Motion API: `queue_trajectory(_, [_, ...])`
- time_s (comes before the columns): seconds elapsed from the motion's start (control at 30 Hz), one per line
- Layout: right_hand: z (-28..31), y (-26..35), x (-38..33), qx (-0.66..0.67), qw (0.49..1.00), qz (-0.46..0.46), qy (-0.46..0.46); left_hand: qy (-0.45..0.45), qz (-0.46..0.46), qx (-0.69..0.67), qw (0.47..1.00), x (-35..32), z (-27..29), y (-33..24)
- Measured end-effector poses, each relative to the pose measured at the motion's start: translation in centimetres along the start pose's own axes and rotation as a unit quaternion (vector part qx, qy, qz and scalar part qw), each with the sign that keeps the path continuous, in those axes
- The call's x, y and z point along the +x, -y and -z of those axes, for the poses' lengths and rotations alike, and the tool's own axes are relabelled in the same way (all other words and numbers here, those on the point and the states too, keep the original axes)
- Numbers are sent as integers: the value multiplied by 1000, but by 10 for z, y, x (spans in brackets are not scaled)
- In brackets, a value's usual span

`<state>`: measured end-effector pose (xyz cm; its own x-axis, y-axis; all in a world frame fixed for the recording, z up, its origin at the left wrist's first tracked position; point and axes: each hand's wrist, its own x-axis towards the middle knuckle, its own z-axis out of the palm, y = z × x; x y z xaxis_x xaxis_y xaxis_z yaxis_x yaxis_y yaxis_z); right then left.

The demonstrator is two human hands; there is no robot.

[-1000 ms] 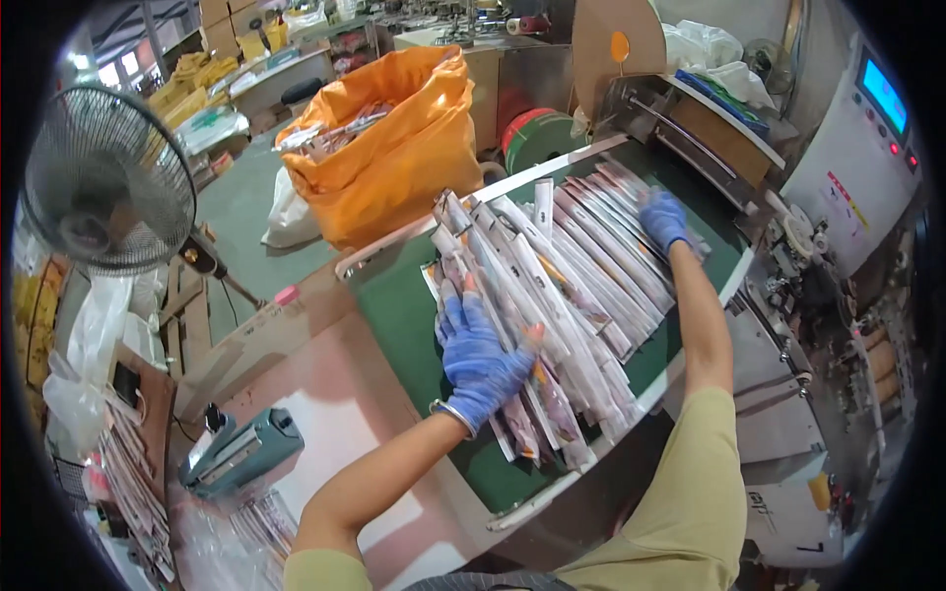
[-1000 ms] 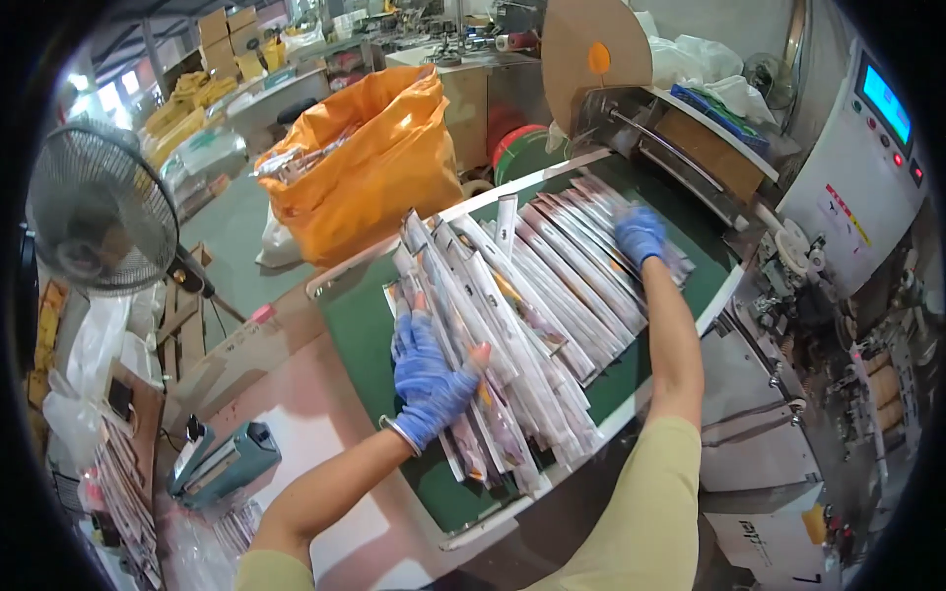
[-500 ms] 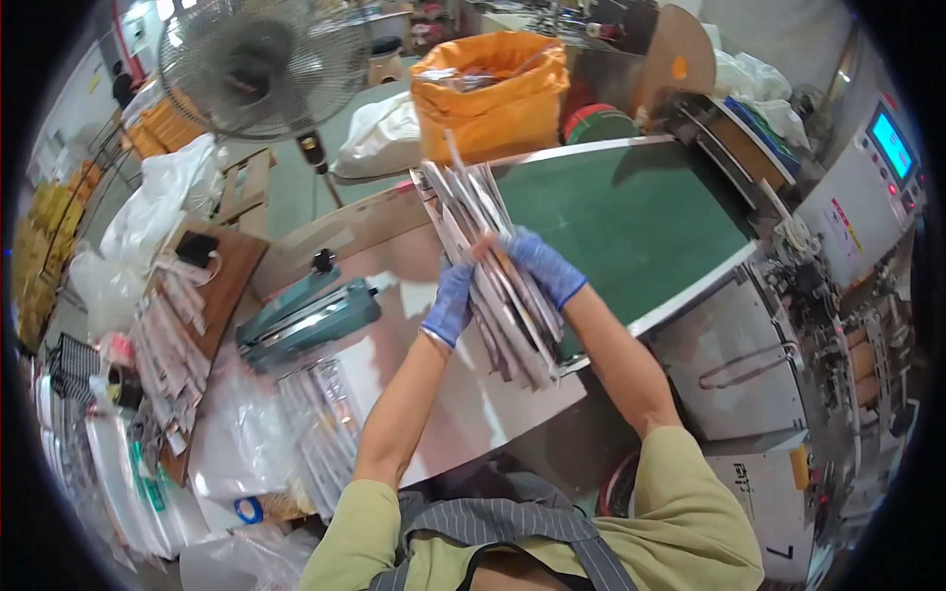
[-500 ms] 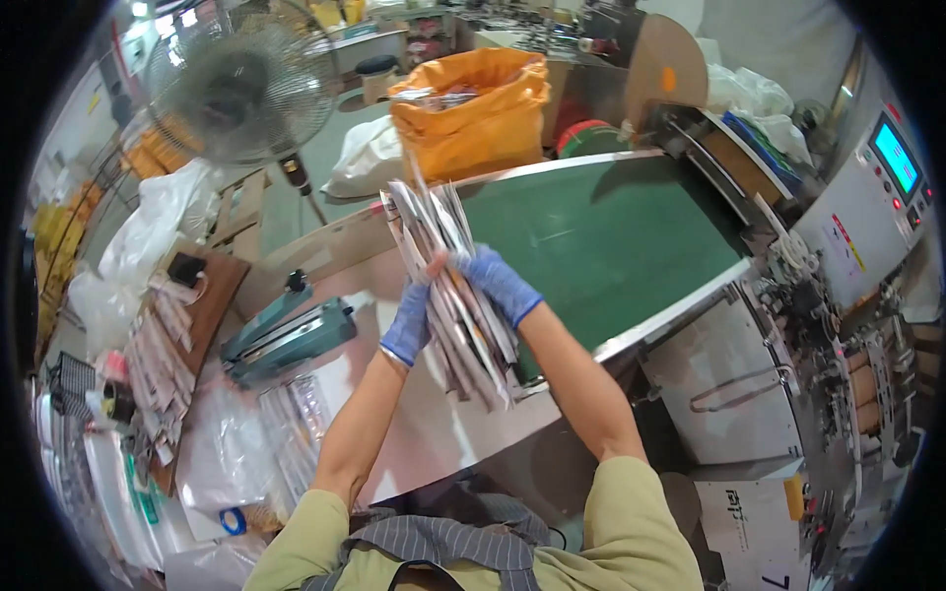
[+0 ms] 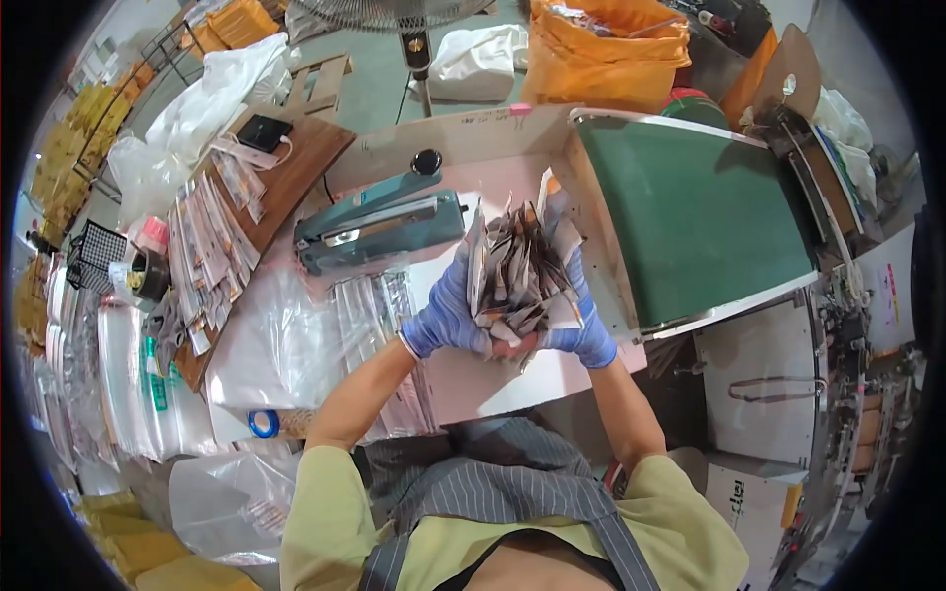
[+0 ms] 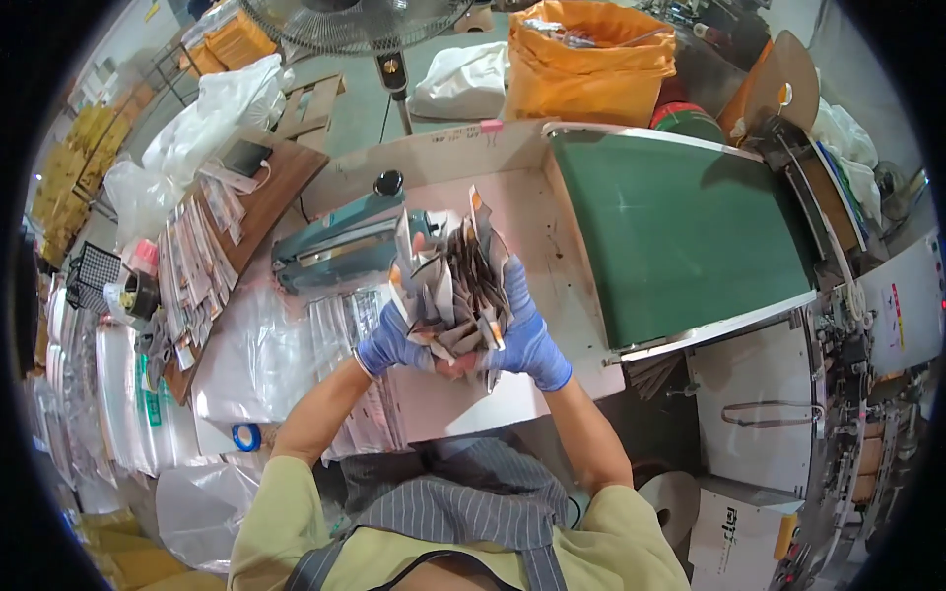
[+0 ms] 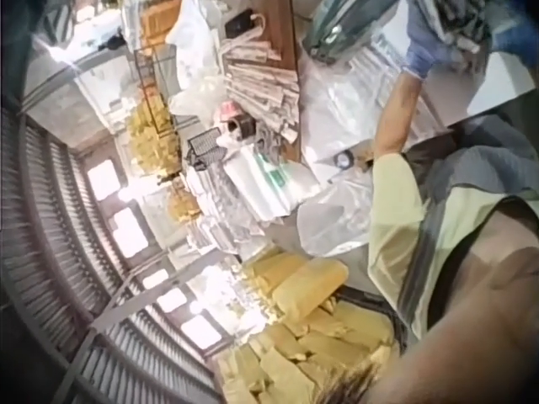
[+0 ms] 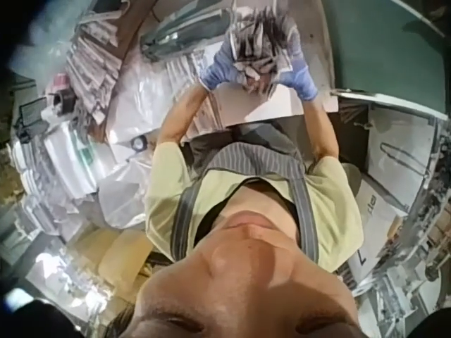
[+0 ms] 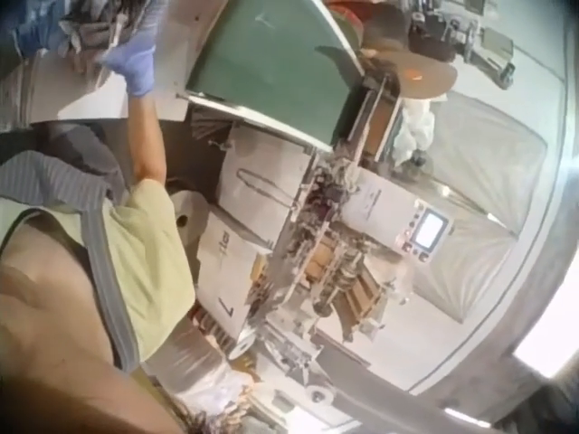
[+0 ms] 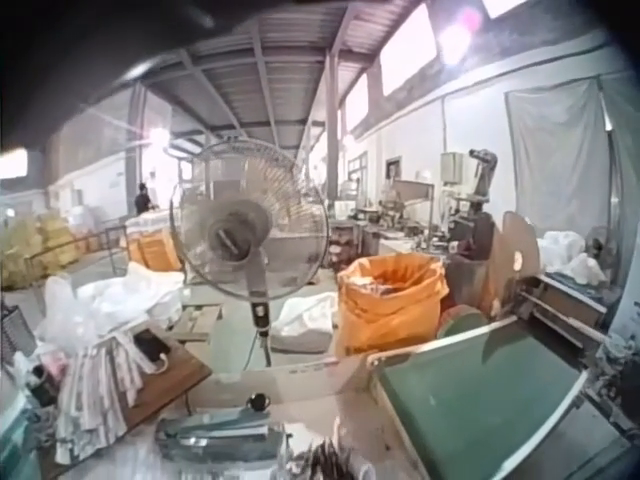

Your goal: The recorder is packaging stacks of printed paper materials into plastic bags, sealing them, and placing them on a conveyor belt in a factory setting.

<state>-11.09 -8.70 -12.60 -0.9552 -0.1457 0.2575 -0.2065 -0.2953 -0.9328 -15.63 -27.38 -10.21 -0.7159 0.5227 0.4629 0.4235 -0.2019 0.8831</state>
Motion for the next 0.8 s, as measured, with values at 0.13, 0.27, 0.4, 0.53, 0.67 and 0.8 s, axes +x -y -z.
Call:
queue_trajectory(0.13, [-13, 27, 10, -145, 975, 160, 53, 23, -9, 44, 999, 1, 13, -15])
queue_trajectory(0.27, [-28, 66, 6, -51, 991, 104, 71, 23, -139, -18, 990, 5, 5, -34])
queue_trajectory(0.4, [-35, 63, -2, -39, 991, 87, 90, 16, -156, -55, 986, -3, -5, -24])
queue_trajectory(0.53, [-36, 59, 7, -124, 972, 195, 48, -11, -2, -65, 998, -14, -15, -10])
queue_trajectory(0.67, [-63, 51, 7, -204, 957, 205, -13, 3, 87, -91, 992, -16, -1, -25])
queue_trajectory(0.8, [-100, 73, 9, -7, 995, -101, -7, -9, 289, -372, 882, -58, -3, -65])
